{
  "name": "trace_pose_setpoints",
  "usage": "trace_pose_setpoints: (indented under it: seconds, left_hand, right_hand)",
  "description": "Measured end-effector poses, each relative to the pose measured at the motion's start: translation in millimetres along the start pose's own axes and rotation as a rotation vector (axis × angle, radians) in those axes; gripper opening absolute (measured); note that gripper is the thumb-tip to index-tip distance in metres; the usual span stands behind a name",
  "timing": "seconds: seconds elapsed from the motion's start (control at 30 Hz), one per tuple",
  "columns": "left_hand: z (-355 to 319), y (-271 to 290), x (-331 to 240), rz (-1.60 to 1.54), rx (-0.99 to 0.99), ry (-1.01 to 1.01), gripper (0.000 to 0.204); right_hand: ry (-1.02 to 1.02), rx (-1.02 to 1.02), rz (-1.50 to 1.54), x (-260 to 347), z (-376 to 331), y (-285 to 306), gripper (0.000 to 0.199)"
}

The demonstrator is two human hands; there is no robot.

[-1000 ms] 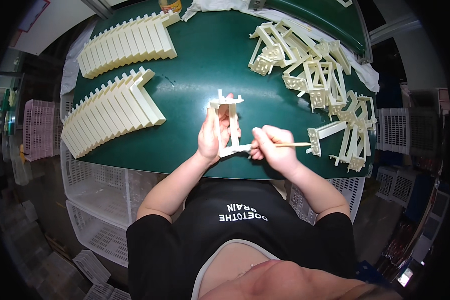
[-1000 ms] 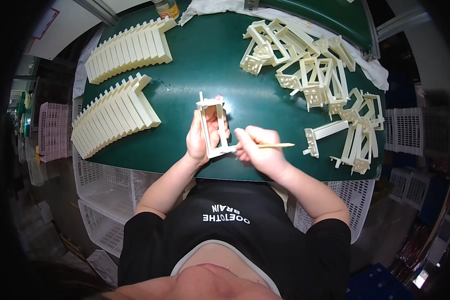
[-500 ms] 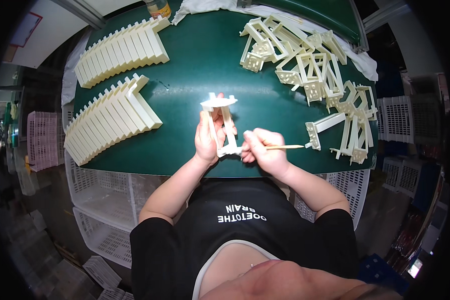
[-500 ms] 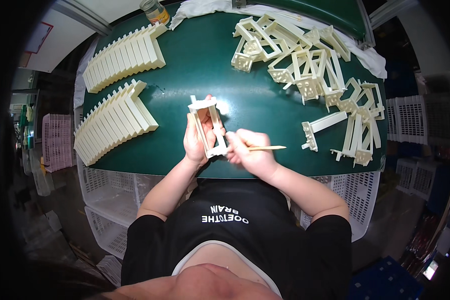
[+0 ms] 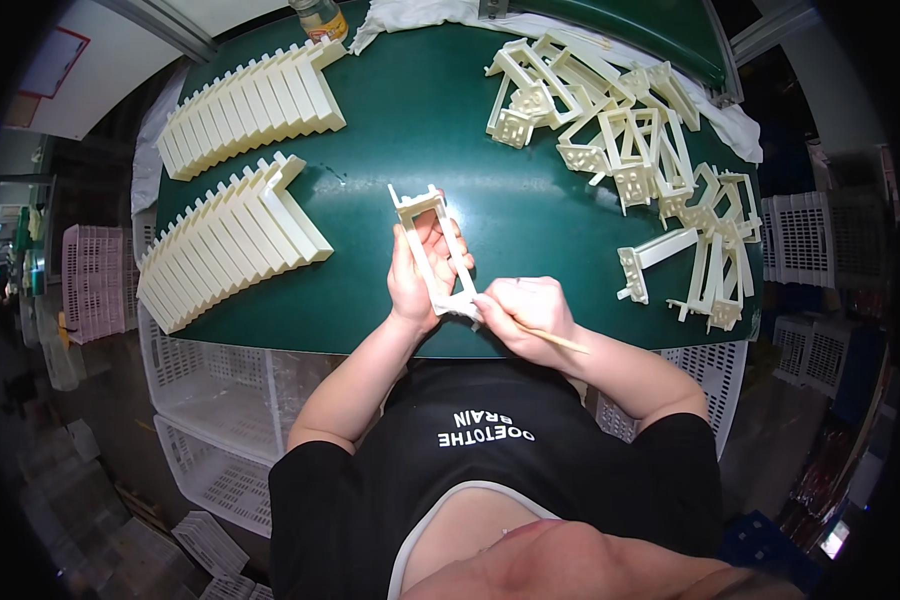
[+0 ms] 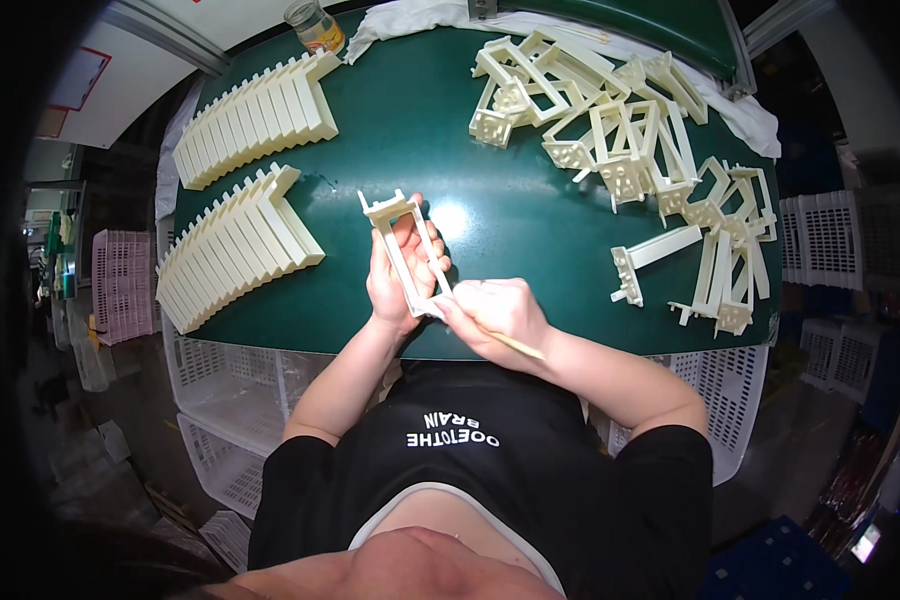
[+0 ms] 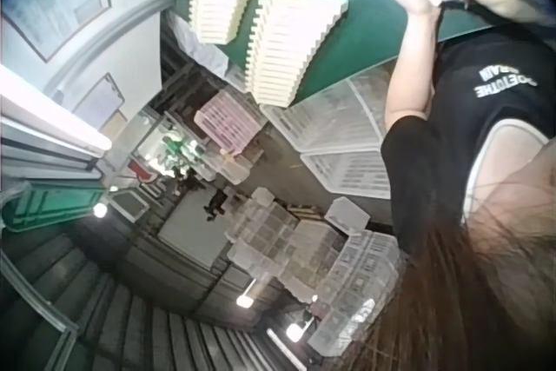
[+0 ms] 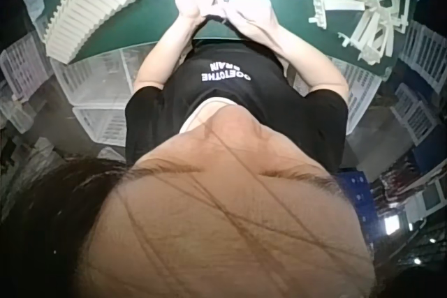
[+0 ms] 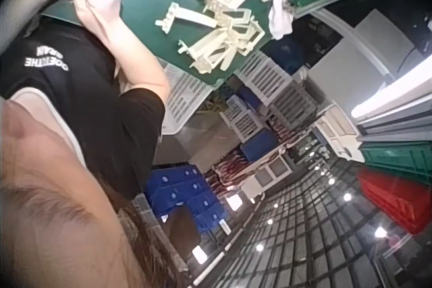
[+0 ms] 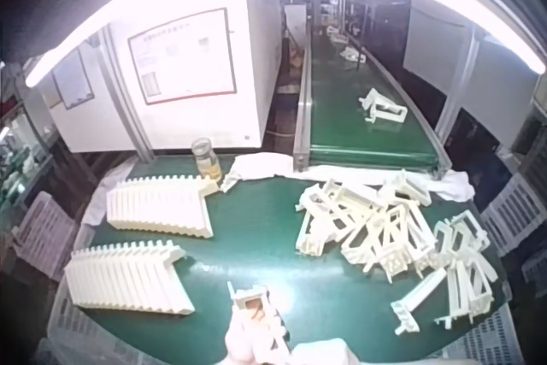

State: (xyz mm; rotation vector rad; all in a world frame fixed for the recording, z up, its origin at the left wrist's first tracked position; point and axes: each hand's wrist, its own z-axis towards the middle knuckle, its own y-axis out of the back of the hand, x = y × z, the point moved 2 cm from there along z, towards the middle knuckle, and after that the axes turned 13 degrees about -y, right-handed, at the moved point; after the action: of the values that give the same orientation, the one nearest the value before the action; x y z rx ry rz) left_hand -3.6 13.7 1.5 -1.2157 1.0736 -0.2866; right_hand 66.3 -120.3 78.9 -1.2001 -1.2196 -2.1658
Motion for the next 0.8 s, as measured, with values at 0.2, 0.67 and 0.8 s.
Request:
trace_pose_setpoints:
  seconds: [0.2,0.67,0.8]
  left_hand:
    - [-0.5,-5.1,7.0,0.276,0.066,-0.044,0.063]
    - [-2.1,-2.3,11.7,0.314,0.013,-0.166,0.066]
    - [-5.9,-3.4,13.4,0.222,0.002,-0.143,0.066]
  right_hand:
    - [0.208,-0.086,-0.108,7.1,-2.3,-1.1,0.014]
    - [0.188,-0.123,-0.125,-0.6,-10.4,-1.5,0.021]
    - [-0.426,0.162,0.175,-5.1,-0.3,18.6,0.022]
